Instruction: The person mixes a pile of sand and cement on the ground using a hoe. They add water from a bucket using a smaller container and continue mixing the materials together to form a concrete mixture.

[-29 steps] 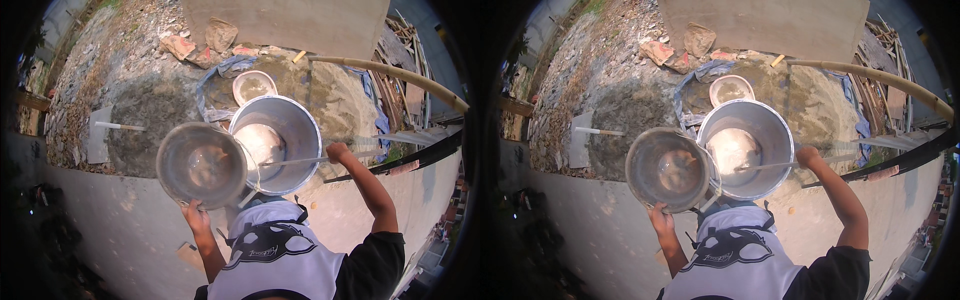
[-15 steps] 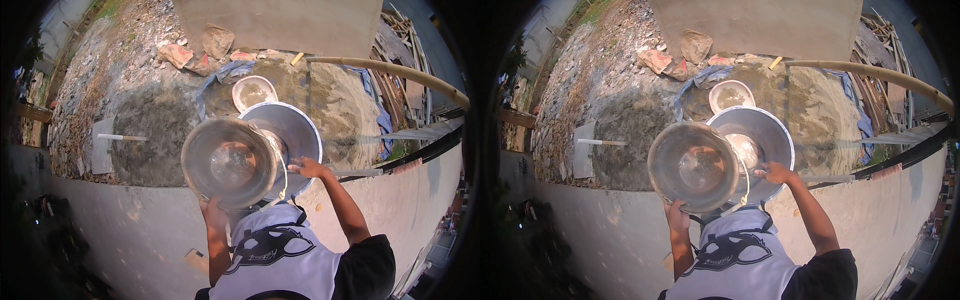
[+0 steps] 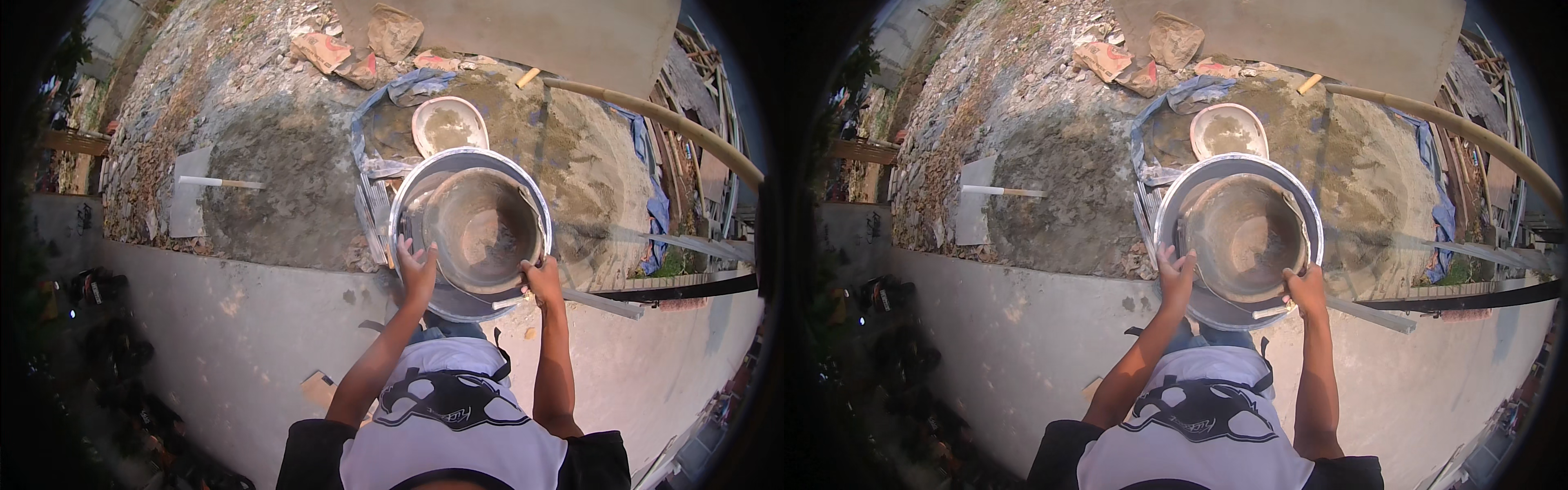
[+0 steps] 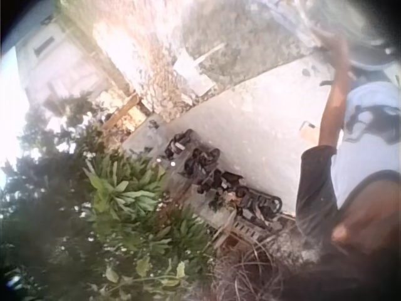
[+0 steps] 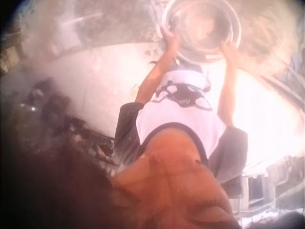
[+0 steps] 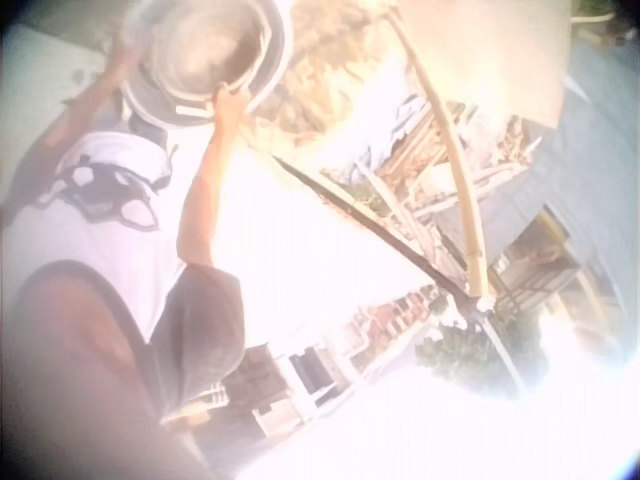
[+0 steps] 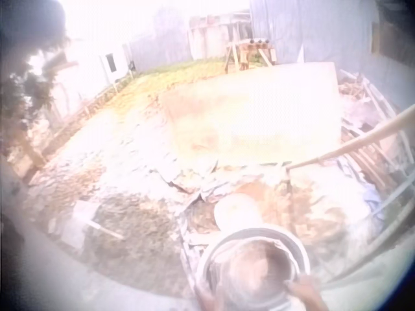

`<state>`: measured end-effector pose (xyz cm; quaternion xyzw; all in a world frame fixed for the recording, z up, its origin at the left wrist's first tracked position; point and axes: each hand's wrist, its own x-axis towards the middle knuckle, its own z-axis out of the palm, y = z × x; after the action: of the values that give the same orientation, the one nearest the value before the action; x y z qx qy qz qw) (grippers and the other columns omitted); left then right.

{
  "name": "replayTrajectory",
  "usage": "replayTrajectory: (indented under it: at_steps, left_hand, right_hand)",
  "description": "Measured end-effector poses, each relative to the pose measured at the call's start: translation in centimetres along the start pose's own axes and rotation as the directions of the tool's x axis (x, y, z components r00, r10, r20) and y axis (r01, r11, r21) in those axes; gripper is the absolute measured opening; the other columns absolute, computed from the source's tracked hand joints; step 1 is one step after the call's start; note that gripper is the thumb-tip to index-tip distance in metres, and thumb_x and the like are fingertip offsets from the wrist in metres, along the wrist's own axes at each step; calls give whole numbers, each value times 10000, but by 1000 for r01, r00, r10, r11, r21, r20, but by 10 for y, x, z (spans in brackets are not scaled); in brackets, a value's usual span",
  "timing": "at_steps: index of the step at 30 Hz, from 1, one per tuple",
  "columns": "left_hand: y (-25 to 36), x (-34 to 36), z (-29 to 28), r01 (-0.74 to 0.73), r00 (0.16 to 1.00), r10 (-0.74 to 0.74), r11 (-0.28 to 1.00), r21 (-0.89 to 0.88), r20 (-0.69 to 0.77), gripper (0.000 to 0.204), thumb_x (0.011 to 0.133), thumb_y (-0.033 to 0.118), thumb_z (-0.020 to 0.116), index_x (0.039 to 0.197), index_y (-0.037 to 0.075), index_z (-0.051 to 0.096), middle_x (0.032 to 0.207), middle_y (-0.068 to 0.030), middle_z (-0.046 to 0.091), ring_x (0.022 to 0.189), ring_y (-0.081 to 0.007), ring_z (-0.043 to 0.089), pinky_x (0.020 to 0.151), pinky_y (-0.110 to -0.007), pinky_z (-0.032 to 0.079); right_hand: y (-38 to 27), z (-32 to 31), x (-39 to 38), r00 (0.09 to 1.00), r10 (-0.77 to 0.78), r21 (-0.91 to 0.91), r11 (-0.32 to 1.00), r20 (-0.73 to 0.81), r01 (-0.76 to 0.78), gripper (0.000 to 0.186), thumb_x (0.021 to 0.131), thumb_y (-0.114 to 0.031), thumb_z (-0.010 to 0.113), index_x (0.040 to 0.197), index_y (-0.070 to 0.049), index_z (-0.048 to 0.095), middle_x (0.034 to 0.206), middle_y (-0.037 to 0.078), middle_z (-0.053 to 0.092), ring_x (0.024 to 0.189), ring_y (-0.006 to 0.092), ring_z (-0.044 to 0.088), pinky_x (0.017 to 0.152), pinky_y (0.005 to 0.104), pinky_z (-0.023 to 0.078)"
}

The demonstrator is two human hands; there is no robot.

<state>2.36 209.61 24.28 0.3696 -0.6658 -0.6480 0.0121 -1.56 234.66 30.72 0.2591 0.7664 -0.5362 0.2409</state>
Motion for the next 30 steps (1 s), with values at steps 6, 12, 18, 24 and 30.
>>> replayTrajectory:
  at_steps: [6,12,18,24,30]
  left_hand:
    - [-42,111,-10,-285,921,388,593,753,42,883,852,257,736,1529,9,227,1423,-249,432,1245,-442,505,996,-484,465]
    - [-77,155,-17,-264,953,277,551,792,124,490,920,28,572,1380,-21,406,1239,-272,588,1122,-443,599,898,-501,500]
    - [-61,135,-7,-294,948,290,622,726,135,369,934,-17,542,1298,-31,483,1146,-268,631,1017,-452,643,824,-467,519]
    - [-45,124,-9,-232,965,246,628,743,93,344,962,6,549,1297,-40,486,1112,-274,630,994,-420,667,840,-428,527]
    - [-48,123,-18,-205,969,234,591,780,78,348,969,21,560,1301,-50,483,1120,-274,625,1018,-394,664,865,-401,518]
  right_hand:
    - [36,94,118,985,-141,-281,954,-103,107,599,771,-39,627,1345,30,473,1047,251,683,842,332,714,738,406,579]
    - [146,199,263,953,68,-432,880,-296,-197,688,763,-109,629,1410,35,442,1072,290,691,1060,415,673,957,444,522]
    - [294,241,368,900,309,-429,800,-307,-421,686,794,-99,613,1425,15,368,1021,260,708,871,375,723,855,439,571]
    - [309,284,377,800,459,-281,768,-387,-576,519,808,-182,655,1285,-11,542,1145,238,680,1097,365,665,953,449,523]
    - [271,283,387,765,614,-144,754,-193,-641,575,862,-188,630,1400,-56,476,1060,210,711,1068,277,689,900,379,537]
